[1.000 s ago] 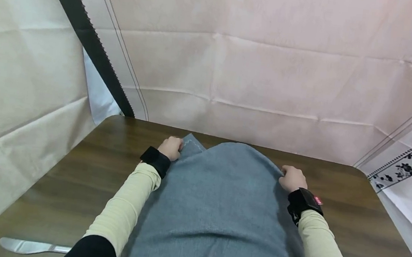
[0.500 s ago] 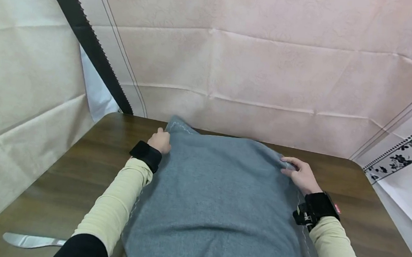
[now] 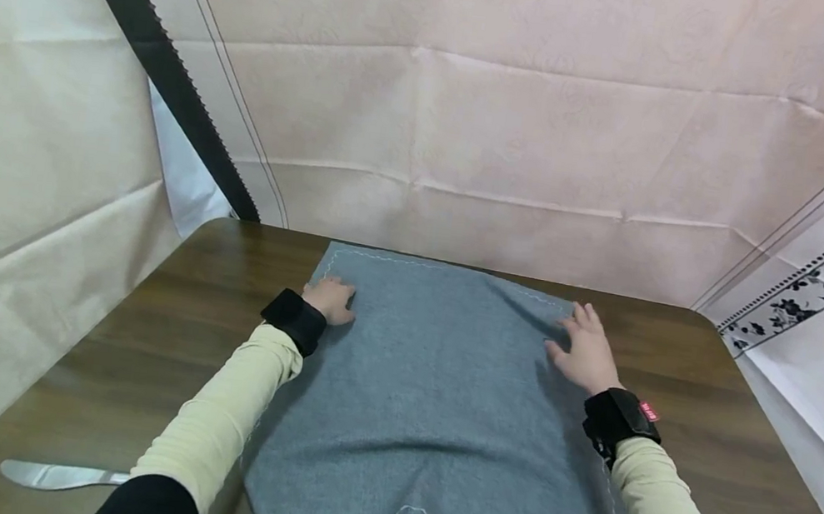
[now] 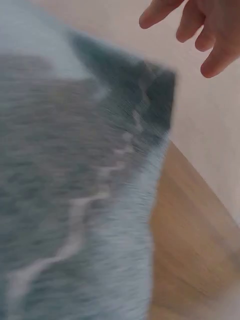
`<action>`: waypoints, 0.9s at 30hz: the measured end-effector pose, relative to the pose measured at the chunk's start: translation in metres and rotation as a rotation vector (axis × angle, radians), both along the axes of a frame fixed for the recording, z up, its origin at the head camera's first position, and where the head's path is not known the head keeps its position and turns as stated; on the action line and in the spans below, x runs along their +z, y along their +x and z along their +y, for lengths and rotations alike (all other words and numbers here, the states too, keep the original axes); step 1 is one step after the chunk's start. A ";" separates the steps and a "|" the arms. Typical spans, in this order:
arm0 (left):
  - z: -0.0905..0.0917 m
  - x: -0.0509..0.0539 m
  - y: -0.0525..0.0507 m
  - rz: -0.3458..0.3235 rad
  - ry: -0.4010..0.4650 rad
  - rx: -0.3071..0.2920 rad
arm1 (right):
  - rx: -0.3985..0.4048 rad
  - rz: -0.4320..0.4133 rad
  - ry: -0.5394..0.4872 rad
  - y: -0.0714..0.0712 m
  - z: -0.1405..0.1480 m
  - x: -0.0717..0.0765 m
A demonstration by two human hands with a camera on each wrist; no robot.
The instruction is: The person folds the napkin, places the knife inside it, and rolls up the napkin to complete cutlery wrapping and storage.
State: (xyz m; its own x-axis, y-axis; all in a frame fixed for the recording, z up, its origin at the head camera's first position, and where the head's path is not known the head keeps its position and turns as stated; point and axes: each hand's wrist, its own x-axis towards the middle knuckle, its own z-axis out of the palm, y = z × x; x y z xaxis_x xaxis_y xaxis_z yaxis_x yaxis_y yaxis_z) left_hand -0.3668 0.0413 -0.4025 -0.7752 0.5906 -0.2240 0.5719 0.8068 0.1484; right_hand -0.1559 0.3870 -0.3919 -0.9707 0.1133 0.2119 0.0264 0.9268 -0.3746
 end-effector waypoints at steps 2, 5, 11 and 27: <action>-0.002 0.006 0.013 -0.007 0.007 -0.076 | 0.059 -0.038 0.059 0.005 -0.011 -0.004; -0.008 0.014 0.036 -0.028 0.025 -0.210 | 0.143 -0.156 0.104 0.013 -0.026 -0.010; -0.028 0.012 0.075 -0.102 -0.025 -0.309 | 0.160 -0.394 0.035 0.024 -0.031 -0.024; -0.035 0.018 0.124 0.046 0.088 -0.517 | 0.463 -0.077 0.200 0.050 -0.087 -0.019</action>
State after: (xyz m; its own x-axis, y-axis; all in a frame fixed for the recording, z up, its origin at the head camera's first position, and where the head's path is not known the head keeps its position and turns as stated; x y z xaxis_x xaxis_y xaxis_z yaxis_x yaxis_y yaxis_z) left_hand -0.2429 0.0060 -0.3847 -0.3851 0.9139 -0.1287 0.8997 0.4028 0.1681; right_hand -0.1059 0.3003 -0.4106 -0.9229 -0.3684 0.1116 -0.3840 0.9011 -0.2014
